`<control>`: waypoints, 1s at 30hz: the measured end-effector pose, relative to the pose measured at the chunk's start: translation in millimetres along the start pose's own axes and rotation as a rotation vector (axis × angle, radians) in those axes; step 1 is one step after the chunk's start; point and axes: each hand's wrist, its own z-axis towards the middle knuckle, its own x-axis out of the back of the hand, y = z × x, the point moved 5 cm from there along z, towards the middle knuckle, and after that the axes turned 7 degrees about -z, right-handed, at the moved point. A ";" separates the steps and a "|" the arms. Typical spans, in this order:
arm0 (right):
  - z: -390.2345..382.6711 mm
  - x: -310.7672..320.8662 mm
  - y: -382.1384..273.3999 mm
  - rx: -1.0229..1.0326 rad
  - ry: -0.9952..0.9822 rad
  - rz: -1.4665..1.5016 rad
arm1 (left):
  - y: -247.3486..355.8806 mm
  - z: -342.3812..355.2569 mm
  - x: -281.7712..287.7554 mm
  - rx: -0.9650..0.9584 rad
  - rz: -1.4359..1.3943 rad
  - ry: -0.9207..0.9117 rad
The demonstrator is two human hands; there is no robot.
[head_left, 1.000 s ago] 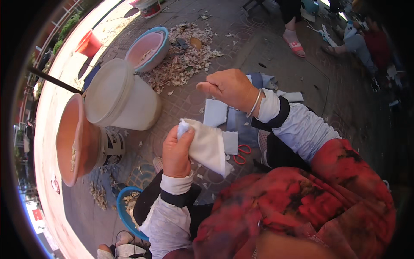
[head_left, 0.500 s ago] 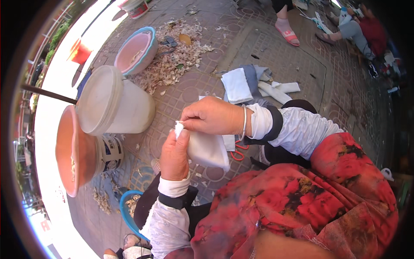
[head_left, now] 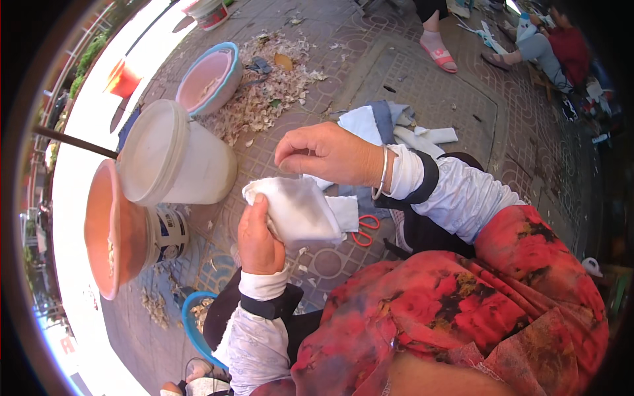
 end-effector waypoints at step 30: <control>-8.7 -1.9 10.5 -0.107 -0.180 -0.293 | -0.7 4.8 7.8 0.022 -0.119 -0.041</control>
